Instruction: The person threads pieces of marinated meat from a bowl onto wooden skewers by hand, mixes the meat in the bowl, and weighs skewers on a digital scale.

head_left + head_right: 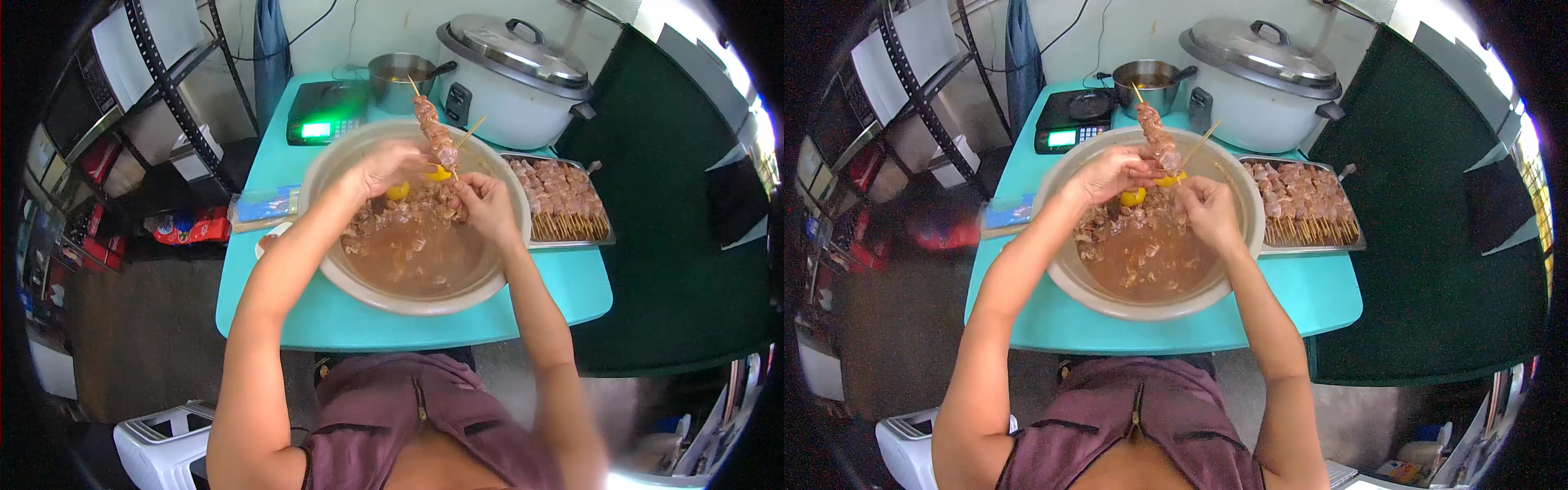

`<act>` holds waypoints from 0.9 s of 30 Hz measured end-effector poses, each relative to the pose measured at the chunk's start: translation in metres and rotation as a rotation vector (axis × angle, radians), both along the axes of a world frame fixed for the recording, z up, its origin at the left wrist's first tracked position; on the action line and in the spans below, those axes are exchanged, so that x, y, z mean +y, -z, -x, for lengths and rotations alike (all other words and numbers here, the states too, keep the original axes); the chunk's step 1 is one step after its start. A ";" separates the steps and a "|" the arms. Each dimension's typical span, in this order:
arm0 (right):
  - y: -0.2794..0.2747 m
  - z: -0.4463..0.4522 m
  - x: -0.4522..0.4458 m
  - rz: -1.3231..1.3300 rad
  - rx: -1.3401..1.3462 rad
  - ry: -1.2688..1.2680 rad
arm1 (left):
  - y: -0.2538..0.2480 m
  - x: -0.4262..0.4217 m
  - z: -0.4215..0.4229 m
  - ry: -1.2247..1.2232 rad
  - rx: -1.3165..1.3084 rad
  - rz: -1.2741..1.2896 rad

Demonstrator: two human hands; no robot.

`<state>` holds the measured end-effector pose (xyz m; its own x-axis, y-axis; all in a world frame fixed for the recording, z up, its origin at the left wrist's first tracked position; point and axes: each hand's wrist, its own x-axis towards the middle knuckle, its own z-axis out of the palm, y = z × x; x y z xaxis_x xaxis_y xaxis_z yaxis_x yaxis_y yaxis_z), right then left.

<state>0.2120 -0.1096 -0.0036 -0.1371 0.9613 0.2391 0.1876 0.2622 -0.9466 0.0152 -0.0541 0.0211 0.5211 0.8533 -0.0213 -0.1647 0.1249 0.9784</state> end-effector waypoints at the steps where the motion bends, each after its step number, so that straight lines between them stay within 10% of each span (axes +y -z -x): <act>1: -0.001 0.002 -0.002 0.018 0.024 -0.001 | -0.004 -0.005 -0.004 0.120 -0.170 0.066; 27: 0.004 0.009 -0.015 0.032 0.198 0.075 | 0.013 -0.021 -0.047 -0.084 -0.229 0.110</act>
